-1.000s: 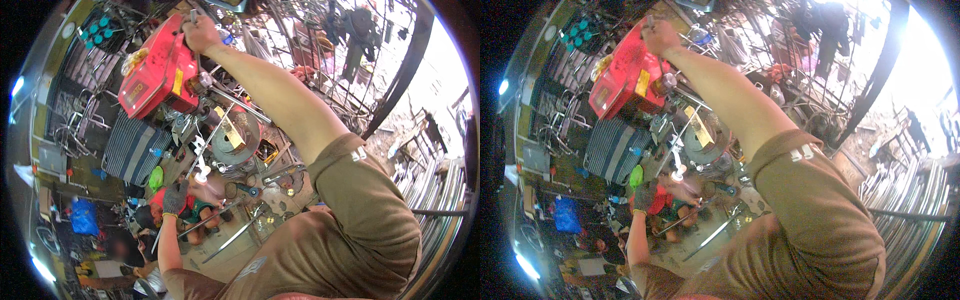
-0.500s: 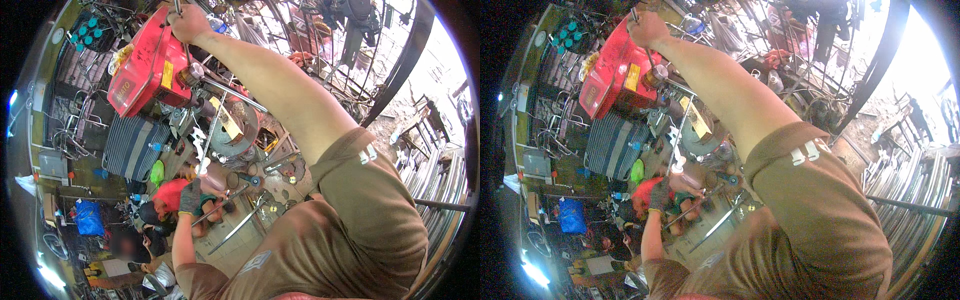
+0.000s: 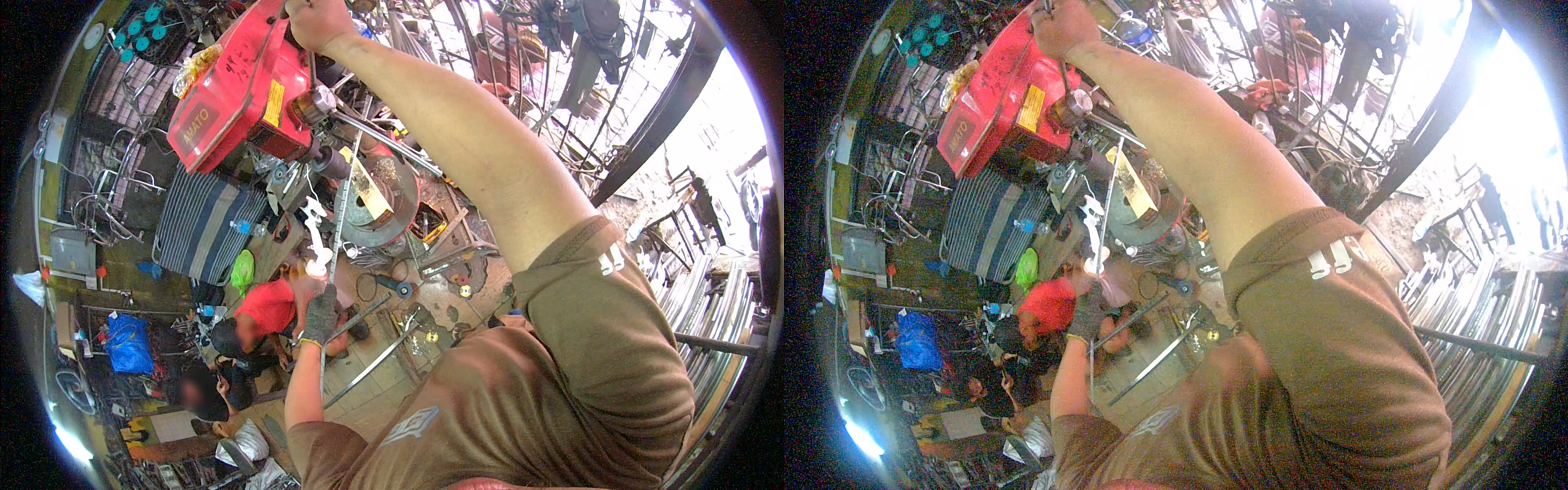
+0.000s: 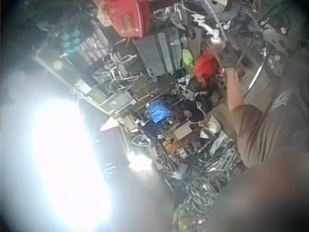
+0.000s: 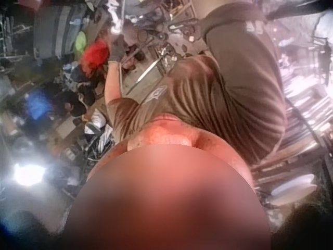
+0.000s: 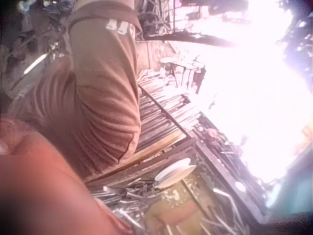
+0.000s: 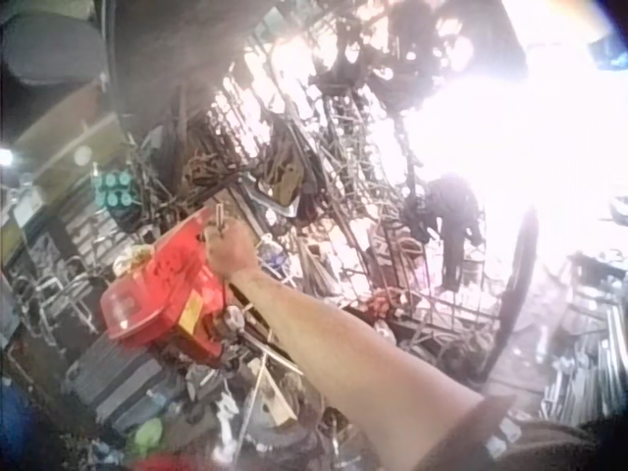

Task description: The person operates a red drill press in a workshop, positioning a metal bar under the drill bit and lowering the spindle to drill holes. They repeatedly adjust the bar and the machine controls while other workers are visible in the background.

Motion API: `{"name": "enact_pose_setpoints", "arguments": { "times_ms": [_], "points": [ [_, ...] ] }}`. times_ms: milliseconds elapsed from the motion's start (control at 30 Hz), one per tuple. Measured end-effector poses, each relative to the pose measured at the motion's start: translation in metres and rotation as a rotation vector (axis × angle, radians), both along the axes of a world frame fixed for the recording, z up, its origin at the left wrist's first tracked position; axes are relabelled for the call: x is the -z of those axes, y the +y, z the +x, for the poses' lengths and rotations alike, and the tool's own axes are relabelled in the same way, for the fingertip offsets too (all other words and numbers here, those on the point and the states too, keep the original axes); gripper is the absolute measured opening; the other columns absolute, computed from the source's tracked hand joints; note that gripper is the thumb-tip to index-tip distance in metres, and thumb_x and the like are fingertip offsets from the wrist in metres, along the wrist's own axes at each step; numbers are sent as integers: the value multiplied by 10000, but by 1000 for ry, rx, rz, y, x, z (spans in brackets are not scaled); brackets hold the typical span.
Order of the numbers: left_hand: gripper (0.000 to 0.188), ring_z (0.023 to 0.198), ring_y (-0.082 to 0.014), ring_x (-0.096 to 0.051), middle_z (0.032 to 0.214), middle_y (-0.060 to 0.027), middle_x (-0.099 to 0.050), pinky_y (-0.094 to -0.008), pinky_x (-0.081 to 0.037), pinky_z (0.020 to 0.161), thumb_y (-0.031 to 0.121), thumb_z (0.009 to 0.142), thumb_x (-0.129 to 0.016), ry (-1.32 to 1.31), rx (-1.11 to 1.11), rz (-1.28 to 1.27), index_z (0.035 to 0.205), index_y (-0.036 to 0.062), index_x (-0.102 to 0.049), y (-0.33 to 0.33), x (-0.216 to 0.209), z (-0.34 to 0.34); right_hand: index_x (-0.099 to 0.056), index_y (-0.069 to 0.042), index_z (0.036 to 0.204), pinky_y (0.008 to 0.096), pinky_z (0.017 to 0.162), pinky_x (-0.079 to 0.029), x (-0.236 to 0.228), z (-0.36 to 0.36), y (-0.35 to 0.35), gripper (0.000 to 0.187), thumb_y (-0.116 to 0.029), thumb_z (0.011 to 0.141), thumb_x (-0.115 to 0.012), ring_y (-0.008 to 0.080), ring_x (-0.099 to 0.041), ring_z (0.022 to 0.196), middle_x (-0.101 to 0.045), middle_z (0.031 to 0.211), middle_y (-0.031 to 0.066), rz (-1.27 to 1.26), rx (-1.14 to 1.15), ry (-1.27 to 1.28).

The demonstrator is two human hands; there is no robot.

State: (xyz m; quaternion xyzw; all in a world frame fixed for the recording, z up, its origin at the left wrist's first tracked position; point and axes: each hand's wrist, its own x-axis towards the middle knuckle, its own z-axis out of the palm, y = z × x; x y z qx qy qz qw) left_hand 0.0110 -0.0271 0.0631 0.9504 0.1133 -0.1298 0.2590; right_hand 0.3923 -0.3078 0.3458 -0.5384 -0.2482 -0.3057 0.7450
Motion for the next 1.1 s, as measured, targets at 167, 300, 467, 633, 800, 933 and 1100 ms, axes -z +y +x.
{"name": "enact_pose_setpoints", "arguments": {
  "times_ms": [167, 300, 467, 633, 800, 933, 1100],
  "points": [
    [239, 704, -342, -632, 790, -175, -639, -450, -483, 621, 194, 969, -485, -71, 268, 389, 1158, 67, -558, 3, -84, 3, -635, -19, 805, 439, 672, -493, -1, 1, 4, 233, -194, 875, -497, 340, -661, 745, -675, 759, 180, -5, 10, 8],
    [290, 685, -280, -654, 755, -129, -664, -411, -502, 590, 230, 990, -467, 70, 216, 257, 1222, 87, -569, 18, -142, 22, -602, -19, 771, 449, 665, -480, -1, -2, 4, 227, -202, 864, -504, 349, -648, 742, -653, 742, 190, 73, -43, 64],
    [203, 650, -249, -644, 736, -102, -662, -378, -496, 563, 210, 943, -549, 71, 494, 538, 1075, 83, -636, 15, -179, 44, -645, -30, 827, 446, 681, -495, 0, -4, 0, 210, -191, 848, -513, 365, -658, 749, -659, 750, 203, -1, 69, 16],
    [321, 529, -200, -564, 627, -74, -576, -367, -452, 477, 395, 932, -593, 379, -350, 23, 953, 79, -650, 1, -189, 63, -684, -43, 905, 453, 706, -506, 0, 3, 3, 224, -184, 841, -522, 372, -674, 789, -679, 790, 216, -1, 70, -15],
    [318, 496, -149, -528, 614, -46, -548, -329, -413, 434, 401, 927, -589, 371, -295, -24, 951, 94, -666, 1, -188, 63, -690, -36, 896, 450, 698, -506, 4, 8, 6, 229, -177, 847, -517, 372, -673, 773, -681, 796, 219, -12, 12, 6],
    [362, 491, -105, -470, 624, -2, -540, -269, -351, 419, 447, 913, -584, 363, 43, 207, 918, 108, -710, 3, -212, 69, -667, -23, 814, 457, 668, -490, 5, 8, 9, 211, -160, 848, -510, 361, -661, 729, -662, 740, 206, -13, -8, 32],
    [250, 461, -111, -530, 520, -24, -524, -303, -396, 408, 379, 884, -645, 588, -381, 126, 919, 144, -722, 13, -218, 101, -645, -19, 786, 472, 654, -473, 3, 8, 5, 191, -144, 836, -509, 372, -639, 721, -636, 719, 209, 22, 41, -70]
  ]
}}
